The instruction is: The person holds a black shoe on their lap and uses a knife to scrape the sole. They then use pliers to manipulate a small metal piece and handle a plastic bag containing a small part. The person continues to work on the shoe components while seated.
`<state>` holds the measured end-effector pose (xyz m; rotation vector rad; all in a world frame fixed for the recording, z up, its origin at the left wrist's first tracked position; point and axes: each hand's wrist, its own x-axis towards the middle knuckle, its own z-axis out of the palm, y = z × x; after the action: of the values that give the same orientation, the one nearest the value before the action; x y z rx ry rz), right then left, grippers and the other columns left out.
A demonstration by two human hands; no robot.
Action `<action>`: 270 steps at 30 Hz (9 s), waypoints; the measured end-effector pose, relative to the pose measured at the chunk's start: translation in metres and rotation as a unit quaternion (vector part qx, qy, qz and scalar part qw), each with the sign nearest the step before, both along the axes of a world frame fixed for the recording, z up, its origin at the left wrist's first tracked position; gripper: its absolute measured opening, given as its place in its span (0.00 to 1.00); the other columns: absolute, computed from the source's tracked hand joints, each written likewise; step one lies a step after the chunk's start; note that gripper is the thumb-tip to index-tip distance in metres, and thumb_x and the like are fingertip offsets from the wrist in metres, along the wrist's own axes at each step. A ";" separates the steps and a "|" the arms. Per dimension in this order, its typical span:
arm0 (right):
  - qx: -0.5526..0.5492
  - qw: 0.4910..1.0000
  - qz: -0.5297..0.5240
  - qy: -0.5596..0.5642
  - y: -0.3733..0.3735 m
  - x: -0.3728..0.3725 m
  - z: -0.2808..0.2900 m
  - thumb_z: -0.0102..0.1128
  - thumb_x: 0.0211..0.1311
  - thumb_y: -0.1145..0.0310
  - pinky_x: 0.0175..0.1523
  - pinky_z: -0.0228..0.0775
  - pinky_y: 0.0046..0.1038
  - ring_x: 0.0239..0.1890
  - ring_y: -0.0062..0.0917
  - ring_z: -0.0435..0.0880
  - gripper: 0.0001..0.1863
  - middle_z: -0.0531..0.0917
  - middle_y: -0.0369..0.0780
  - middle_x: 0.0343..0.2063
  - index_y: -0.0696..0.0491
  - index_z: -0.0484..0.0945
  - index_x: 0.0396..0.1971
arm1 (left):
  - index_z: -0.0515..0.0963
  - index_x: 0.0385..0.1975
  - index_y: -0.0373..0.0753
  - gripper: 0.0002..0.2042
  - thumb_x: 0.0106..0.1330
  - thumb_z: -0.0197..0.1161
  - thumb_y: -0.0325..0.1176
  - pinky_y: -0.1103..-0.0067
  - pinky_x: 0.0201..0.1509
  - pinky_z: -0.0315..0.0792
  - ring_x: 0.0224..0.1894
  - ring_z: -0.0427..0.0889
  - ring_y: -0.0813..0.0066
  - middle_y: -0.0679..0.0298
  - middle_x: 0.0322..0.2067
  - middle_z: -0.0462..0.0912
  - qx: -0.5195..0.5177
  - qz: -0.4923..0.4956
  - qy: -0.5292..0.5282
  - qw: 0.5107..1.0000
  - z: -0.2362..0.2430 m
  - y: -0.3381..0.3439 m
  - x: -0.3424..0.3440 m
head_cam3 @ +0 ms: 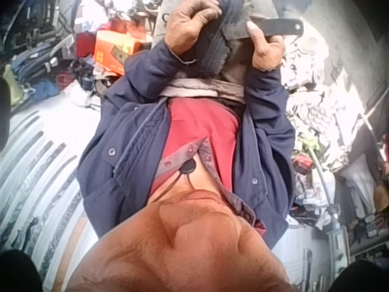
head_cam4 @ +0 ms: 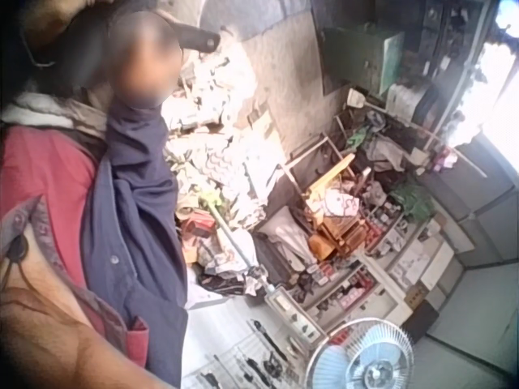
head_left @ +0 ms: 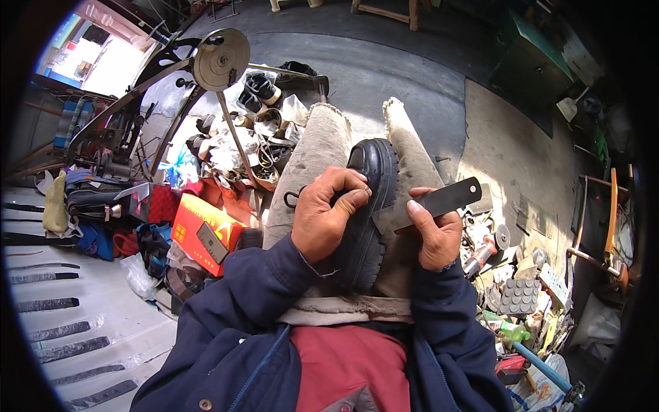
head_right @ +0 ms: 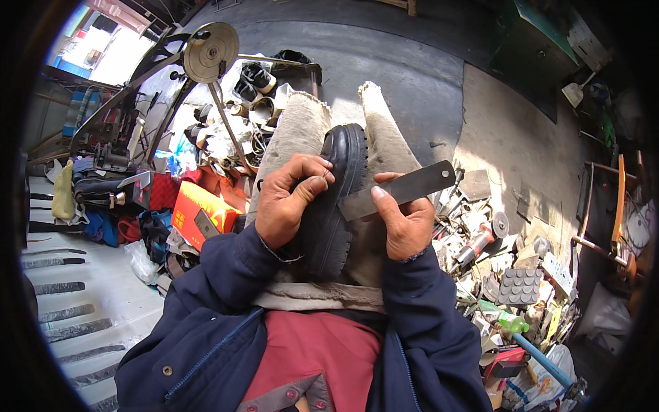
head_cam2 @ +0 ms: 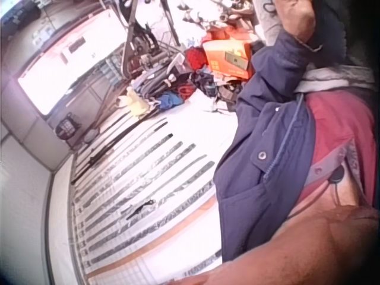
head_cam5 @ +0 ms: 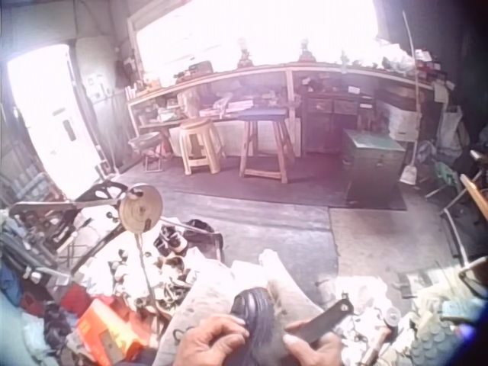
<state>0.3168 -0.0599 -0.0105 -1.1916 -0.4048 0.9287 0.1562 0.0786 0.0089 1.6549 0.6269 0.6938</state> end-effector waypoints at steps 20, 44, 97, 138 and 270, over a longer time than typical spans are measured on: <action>0.051 0.987 -0.121 0.092 -0.012 0.008 -0.005 0.55 0.60 0.73 0.15 0.55 0.19 0.11 0.14 0.63 0.12 0.84 0.45 0.29 0.53 0.73 0.44 | 0.79 0.32 0.36 0.09 0.58 0.73 0.30 0.64 0.55 0.72 0.47 0.80 0.51 0.51 0.42 0.82 0.278 0.118 0.151 0.941 0.012 -0.026 -0.121; -0.202 0.907 0.152 -0.338 0.001 -0.023 0.020 0.79 0.55 0.62 0.34 0.73 0.30 0.24 0.28 0.80 0.18 0.80 0.40 0.21 0.57 0.78 0.31 | 0.71 0.30 0.42 0.12 0.80 0.54 0.36 0.60 0.59 0.76 0.24 0.73 0.77 0.68 0.21 0.71 -0.312 0.006 -0.288 0.905 -0.007 -0.047 -0.076; -0.065 0.992 -0.025 -0.104 -0.004 -0.014 0.035 0.50 0.77 0.55 0.30 0.73 0.26 0.22 0.25 0.75 0.17 0.77 0.42 0.24 0.57 0.73 0.41 | 0.77 0.31 0.35 0.06 0.69 0.67 0.26 0.77 0.38 0.70 0.30 0.76 0.72 0.62 0.28 0.77 -0.009 0.052 -0.156 0.986 0.000 -0.043 -0.069; -0.061 0.828 0.109 -0.546 0.001 -0.041 0.060 0.60 0.63 0.83 0.47 0.75 0.28 0.39 0.32 0.83 0.09 0.80 0.46 0.38 0.60 0.84 0.42 | 0.78 0.33 0.34 0.08 0.74 0.64 0.31 0.80 0.43 0.71 0.36 0.76 0.82 0.67 0.30 0.80 -0.122 0.070 -0.212 0.967 0.003 -0.047 -0.074; -0.116 0.991 -0.060 0.009 -0.113 0.019 -0.089 0.67 0.63 0.64 0.60 0.71 0.34 0.54 0.34 0.80 0.25 0.82 0.46 0.51 0.59 0.75 0.57 | 0.75 0.30 0.37 0.11 0.59 0.73 0.30 0.68 0.41 0.70 0.36 0.72 0.58 0.59 0.30 0.73 0.136 -0.105 -0.002 0.985 -0.004 -0.031 -0.080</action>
<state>0.3355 -0.1731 -0.0999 -1.4031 -0.2101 0.8988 0.0764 0.0475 0.0046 1.9395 0.3588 0.6495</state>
